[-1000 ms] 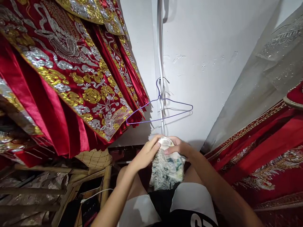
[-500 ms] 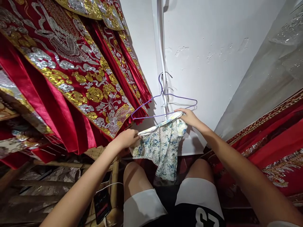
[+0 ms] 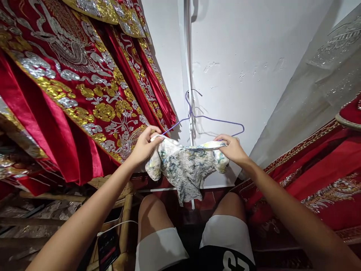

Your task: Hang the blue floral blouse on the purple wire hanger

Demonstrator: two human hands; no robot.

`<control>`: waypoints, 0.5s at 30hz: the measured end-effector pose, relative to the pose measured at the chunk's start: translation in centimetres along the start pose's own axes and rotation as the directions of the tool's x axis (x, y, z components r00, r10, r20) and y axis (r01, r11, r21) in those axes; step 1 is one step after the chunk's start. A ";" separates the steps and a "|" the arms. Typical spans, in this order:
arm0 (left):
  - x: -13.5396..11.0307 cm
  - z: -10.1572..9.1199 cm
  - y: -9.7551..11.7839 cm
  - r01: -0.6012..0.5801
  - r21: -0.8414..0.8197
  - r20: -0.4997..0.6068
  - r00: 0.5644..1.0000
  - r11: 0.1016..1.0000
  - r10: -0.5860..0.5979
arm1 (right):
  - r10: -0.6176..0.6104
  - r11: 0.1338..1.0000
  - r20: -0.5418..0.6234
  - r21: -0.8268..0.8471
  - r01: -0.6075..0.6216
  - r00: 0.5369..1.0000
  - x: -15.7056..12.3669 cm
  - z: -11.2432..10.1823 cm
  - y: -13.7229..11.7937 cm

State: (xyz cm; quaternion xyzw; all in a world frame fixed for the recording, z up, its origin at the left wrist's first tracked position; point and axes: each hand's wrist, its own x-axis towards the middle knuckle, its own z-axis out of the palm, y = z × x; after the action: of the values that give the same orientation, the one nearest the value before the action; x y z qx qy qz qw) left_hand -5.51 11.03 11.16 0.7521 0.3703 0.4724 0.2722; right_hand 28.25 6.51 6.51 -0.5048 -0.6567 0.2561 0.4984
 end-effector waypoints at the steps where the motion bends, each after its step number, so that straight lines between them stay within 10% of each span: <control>1: 0.2 0.0 0.0 0.021 -0.079 -0.018 1.000 0.997 -0.023 | -0.001 1.000 -0.054 -0.026 -0.001 0.999 -0.1 -0.5 -0.2; 7: 0.5 -0.1 0.7 0.206 -0.320 0.111 0.978 0.925 -0.179 | -0.059 0.976 -0.282 -0.216 -0.003 0.958 2.2 -4.8 1.2; 15: 2.6 -1.9 -0.9 0.381 -0.509 0.143 0.922 0.772 -0.360 | 0.061 0.970 0.023 -0.237 -0.054 0.998 4.3 -7.1 -0.2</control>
State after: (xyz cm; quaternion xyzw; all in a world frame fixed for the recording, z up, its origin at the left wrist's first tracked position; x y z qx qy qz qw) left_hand -6.79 13.77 12.58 0.5689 0.3618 0.4786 0.5626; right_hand 34.66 9.26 10.98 -0.5753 -0.6750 0.1982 0.4173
